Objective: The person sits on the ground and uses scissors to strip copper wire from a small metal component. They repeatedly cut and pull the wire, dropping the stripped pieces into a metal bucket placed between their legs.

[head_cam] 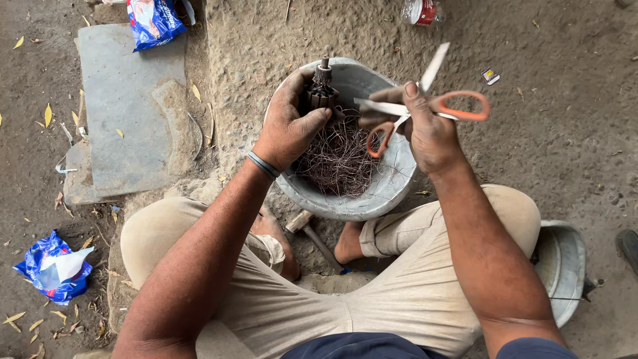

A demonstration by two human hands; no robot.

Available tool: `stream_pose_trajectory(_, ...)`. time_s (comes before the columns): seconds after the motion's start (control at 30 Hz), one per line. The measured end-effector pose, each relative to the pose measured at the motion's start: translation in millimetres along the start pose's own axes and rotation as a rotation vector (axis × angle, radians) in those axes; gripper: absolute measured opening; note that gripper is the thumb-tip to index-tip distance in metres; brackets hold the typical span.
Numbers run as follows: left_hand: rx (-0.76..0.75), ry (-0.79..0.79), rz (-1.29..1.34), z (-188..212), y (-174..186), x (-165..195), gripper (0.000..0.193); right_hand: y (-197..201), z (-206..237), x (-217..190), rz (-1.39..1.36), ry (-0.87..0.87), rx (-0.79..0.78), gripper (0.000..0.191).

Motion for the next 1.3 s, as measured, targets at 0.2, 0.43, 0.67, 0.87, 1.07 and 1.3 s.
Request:
stream_pose_trajectory(0.2, -0.006, -0.002, -0.212, 5, -7, -4, 0.054, -30, 14, -33, 0.295, 0.249, 0.024, 0.020)
stream_pose_trajectory(0.43, 0.024, 0.020, -0.280, 9, -13, -1, 0.057, -22, 16, -14, 0.371, 0.135, 0.110, 0.019)
stream_pose_trajectory(0.67, 0.060, -0.057, -0.378, 12, -14, 11, 0.058, -19, 20, -9, 0.365, 0.144, 0.127, 0.018)
stream_pose_trajectory(0.87, 0.080, -0.075, -0.448, 13, -13, 18, 0.059, -24, 19, -12, 0.356, 0.175, 0.138, 0.017)
stream_pose_trajectory(1.07, 0.074, -0.113, -0.493, 13, -15, 25, 0.058, -26, 24, -7, 0.275, 0.195, 0.119, 0.017)
stream_pose_trajectory(1.3, 0.129, -0.204, -0.571, 19, -14, 36, 0.057, 21, -3, 28, 1.266, -0.039, 0.353, 0.020)
Point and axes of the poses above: each hand's wrist, its own z-axis away from the middle knuckle, its own y-axis out of the back of the hand, x = y × z, the point moved 10 cm from there along -z, towards the middle knuckle, and after that the axes turned 3 degrees about x, right-handed, at the moved point
